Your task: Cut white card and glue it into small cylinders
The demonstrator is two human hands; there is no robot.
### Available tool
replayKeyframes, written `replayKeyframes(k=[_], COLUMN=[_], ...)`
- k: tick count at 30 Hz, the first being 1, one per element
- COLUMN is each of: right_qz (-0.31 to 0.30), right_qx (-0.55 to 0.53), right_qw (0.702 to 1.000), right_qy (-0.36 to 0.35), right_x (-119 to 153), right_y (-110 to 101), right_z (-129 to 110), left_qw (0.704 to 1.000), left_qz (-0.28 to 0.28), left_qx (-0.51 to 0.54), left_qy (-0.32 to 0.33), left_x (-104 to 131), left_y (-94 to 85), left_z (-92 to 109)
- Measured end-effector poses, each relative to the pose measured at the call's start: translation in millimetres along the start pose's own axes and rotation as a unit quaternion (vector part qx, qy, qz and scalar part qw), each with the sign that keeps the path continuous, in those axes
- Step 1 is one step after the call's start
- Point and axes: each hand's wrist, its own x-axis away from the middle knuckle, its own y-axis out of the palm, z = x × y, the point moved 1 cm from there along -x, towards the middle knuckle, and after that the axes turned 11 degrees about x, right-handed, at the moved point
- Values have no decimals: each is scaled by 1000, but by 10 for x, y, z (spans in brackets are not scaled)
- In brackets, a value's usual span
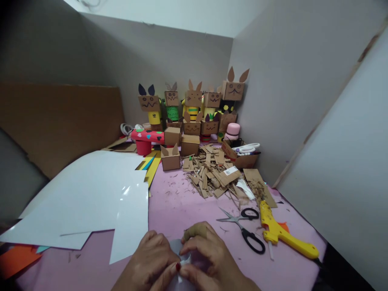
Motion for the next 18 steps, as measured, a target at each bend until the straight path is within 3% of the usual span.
replayKeyframes(k=[6, 12, 18], right_qz=[4, 36, 42], right_qx=[1, -53, -41], right_qw=[1000, 997, 997], right_qy=[-24, 44, 41], right_x=[-34, -4, 11], right_y=[-11, 33, 42], right_z=[-71, -23, -16], left_qw=[997, 997, 998], left_qz=[70, 62, 51], left_qx=[-14, 33, 23], left_qy=[25, 12, -22], left_x=[47, 33, 19], left_y=[188, 187, 148], left_z=[-138, -120, -83])
